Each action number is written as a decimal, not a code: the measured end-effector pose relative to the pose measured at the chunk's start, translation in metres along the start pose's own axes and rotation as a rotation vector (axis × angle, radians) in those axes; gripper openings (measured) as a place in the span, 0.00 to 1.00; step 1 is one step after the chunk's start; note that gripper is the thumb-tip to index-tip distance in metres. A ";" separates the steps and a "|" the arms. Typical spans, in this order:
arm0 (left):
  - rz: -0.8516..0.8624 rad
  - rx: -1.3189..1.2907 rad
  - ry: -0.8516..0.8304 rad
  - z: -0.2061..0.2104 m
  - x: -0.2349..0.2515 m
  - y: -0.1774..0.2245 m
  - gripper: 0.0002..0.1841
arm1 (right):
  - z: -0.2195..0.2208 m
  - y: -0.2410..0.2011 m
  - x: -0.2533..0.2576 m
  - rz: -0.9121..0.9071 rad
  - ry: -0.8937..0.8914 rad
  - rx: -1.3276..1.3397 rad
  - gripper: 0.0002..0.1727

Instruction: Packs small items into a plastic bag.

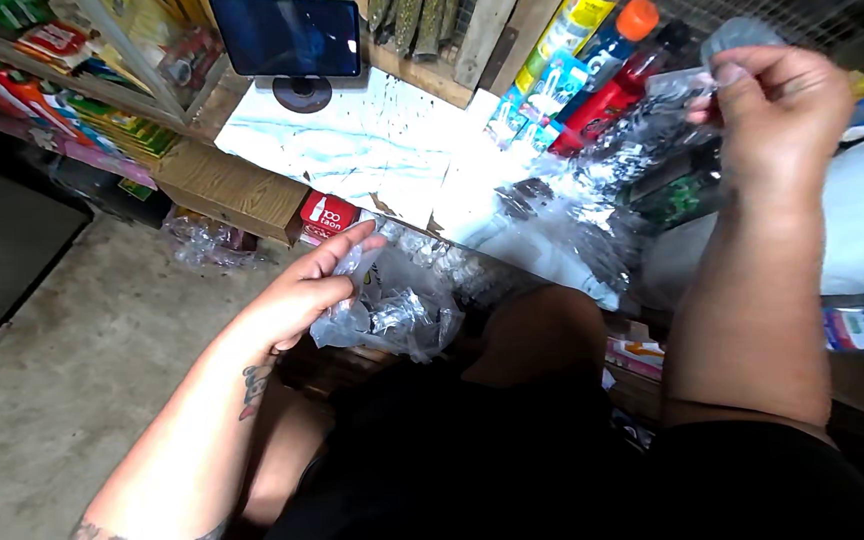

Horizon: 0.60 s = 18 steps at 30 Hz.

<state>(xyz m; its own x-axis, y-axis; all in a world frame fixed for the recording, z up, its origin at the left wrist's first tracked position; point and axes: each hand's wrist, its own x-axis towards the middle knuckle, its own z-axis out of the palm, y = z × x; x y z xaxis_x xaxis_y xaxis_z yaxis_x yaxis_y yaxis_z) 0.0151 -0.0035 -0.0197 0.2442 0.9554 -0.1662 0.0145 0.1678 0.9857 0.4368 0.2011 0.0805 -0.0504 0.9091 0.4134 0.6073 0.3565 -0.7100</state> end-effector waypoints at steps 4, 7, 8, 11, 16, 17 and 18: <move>-0.026 0.019 -0.010 0.001 0.003 0.010 0.41 | 0.007 -0.020 -0.009 -0.051 -0.066 0.142 0.14; -0.024 0.008 -0.003 0.002 0.002 0.013 0.41 | 0.023 -0.046 -0.029 -0.083 -0.206 0.342 0.09; -0.018 0.008 -0.002 0.002 0.002 0.013 0.41 | 0.030 -0.053 -0.036 -0.093 -0.265 0.395 0.09; -0.009 0.008 -0.004 0.003 0.003 0.013 0.40 | 0.058 -0.070 -0.059 -0.130 -0.456 0.504 0.09; -0.002 -0.003 -0.005 0.005 0.002 0.014 0.41 | 0.123 -0.089 -0.103 -0.082 -0.749 0.559 0.11; -0.005 0.000 -0.018 0.004 0.002 0.014 0.40 | 0.138 -0.090 -0.113 -0.075 -0.789 0.544 0.10; -0.006 0.008 -0.026 0.003 0.003 0.014 0.40 | 0.154 -0.089 -0.121 -0.084 -0.826 0.537 0.11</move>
<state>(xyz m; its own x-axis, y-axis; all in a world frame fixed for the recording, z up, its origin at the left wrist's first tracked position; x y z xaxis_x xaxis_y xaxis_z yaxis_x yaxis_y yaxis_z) 0.0190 0.0007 -0.0063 0.2697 0.9475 -0.1716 0.0242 0.1715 0.9849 0.2668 0.0922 0.0052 -0.7385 0.6681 0.0910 0.1468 0.2910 -0.9454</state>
